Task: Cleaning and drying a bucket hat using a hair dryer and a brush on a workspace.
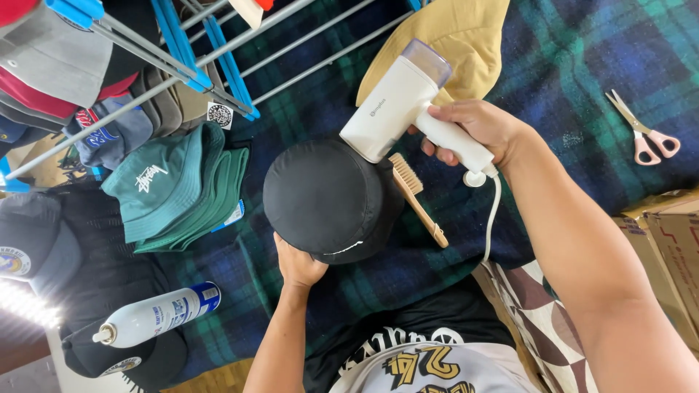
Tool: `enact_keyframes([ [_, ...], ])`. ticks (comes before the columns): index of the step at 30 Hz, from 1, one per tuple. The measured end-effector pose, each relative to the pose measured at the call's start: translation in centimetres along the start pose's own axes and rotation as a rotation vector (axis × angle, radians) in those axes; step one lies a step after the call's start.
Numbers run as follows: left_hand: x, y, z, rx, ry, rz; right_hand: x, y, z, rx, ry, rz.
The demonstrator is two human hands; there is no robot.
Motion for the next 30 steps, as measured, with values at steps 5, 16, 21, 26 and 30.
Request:
enact_keyframes([
  [5,0.3,0.2,-0.2,0.004,0.002,-0.004,1.1,-1.5,-0.1,0.013,0.06,-0.017],
  [16,1.2,0.9,-1.3,0.039,-0.004,0.01,-0.8,2.4,0.0,0.034,-0.052,0.014],
  [21,1.6,1.2,-1.7,0.045,0.004,0.012,-7.2,4.9,2.0,-0.15,-0.154,-0.024],
  [26,1.8,1.2,-2.1,0.05,0.002,0.013,-12.6,7.4,0.5,-0.225,-0.308,0.06],
  [30,1.9,1.2,-2.3,0.051,-0.002,0.016,-13.9,9.6,-0.8,-0.25,-0.327,0.209],
])
Point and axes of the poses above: each hand's wrist, its own y-axis away from the middle knuckle, its own z-axis out of the back of the hand, x = y × z, the point moved 9 cm from there along -y, towards the middle knuckle, and after that the axes turned 1 degree about x, right-handed, at the moved point
